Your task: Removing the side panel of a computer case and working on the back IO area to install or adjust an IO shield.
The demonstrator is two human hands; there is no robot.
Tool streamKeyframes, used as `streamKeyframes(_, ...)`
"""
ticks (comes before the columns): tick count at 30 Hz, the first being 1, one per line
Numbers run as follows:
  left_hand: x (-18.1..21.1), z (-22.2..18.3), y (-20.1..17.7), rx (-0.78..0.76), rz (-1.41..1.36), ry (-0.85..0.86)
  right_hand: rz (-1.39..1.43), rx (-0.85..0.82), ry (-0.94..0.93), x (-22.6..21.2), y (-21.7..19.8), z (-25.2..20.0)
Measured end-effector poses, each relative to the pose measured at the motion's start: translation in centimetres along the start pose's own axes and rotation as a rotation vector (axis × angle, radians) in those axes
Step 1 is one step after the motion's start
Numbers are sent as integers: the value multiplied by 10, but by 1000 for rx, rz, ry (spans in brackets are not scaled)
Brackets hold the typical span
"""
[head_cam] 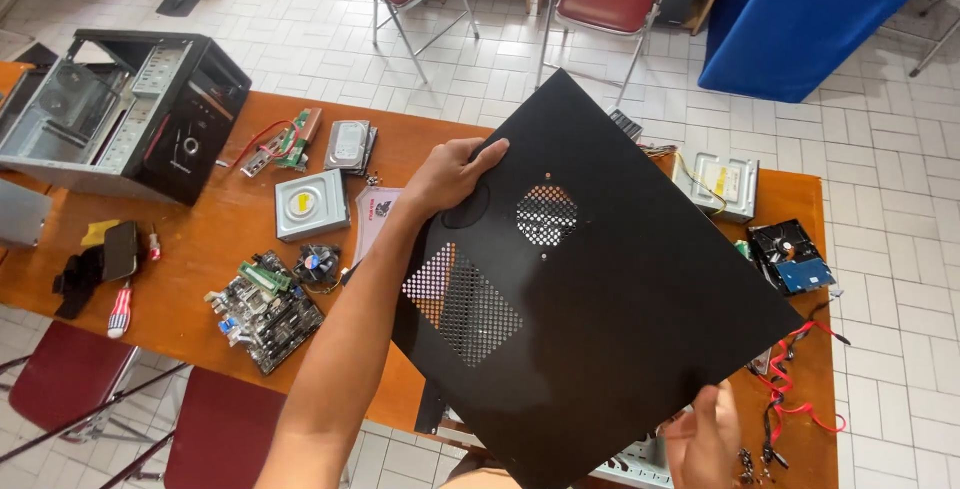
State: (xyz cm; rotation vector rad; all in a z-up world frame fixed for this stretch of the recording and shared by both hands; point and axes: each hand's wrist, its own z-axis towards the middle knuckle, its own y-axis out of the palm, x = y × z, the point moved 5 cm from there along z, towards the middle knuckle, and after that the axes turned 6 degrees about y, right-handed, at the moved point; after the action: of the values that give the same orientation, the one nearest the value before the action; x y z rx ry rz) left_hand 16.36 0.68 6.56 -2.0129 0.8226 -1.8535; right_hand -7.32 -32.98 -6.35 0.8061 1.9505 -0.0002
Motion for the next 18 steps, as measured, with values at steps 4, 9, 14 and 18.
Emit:
streamKeyframes(4,12,9,7,-12,-16,139,-39,130,64,20,0,13)
streamKeyframes(9,-7,-15,-10,558,-14,536,-137,533,-114,25,-10,-1)
streamKeyframes(14,-27,-162,21,1085,-146,53,-201,703,-175,11,-16,-9)
streamKeyframes(18,-65,-206,135,597,-974,-569,-244,731,-357,-9,-4,-14)
